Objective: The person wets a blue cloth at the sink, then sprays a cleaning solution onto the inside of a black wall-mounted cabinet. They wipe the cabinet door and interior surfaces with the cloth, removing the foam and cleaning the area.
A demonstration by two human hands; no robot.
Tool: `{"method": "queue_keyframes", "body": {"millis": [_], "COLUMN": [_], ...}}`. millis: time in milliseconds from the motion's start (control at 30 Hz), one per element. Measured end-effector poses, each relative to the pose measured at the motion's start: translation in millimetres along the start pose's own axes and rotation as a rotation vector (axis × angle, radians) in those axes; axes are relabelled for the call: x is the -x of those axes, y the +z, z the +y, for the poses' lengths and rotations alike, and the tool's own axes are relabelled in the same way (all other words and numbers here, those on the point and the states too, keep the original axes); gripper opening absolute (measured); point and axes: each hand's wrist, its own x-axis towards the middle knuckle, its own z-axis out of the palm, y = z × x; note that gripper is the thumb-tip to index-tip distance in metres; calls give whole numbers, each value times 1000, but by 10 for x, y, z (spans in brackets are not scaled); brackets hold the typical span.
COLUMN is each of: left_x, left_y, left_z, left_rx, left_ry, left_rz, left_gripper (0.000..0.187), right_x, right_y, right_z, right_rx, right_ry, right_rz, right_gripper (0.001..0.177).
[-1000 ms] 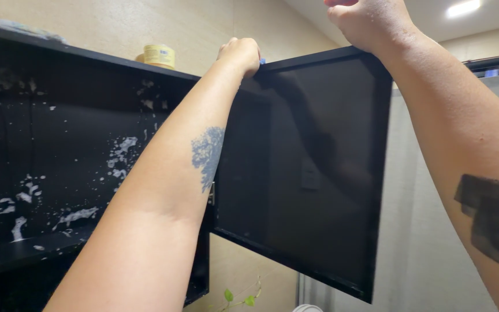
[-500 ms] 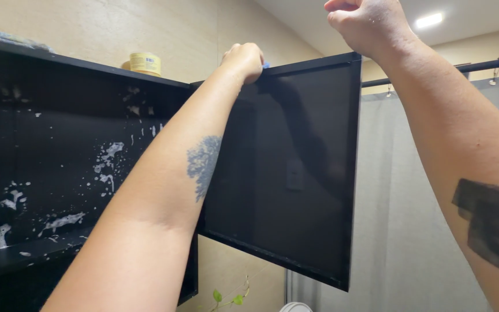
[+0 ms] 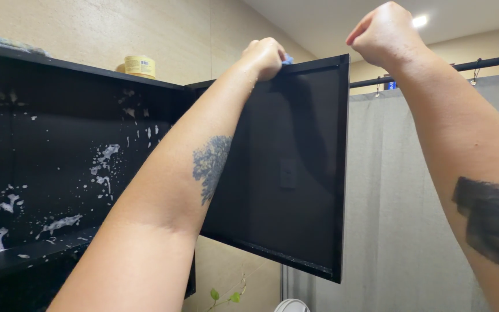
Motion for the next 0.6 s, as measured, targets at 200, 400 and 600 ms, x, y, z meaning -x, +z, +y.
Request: {"method": "queue_keyframes", "body": {"millis": [200, 400, 600], "left_x": [-123, -71, -137], "left_y": [61, 114, 125], "left_z": [278, 603, 829], "left_rx": [149, -46, 181], "left_ry": [123, 117, 191], "left_rz": [-82, 2, -72], "left_gripper": [31, 21, 21], "right_x": [105, 208, 221], "right_y": [-39, -56, -93], "right_z": [29, -27, -41], "right_rx": [-357, -426, -458], "right_ry": [218, 250, 278], "right_rz": [-137, -116, -151], "right_gripper": [13, 14, 22]}}
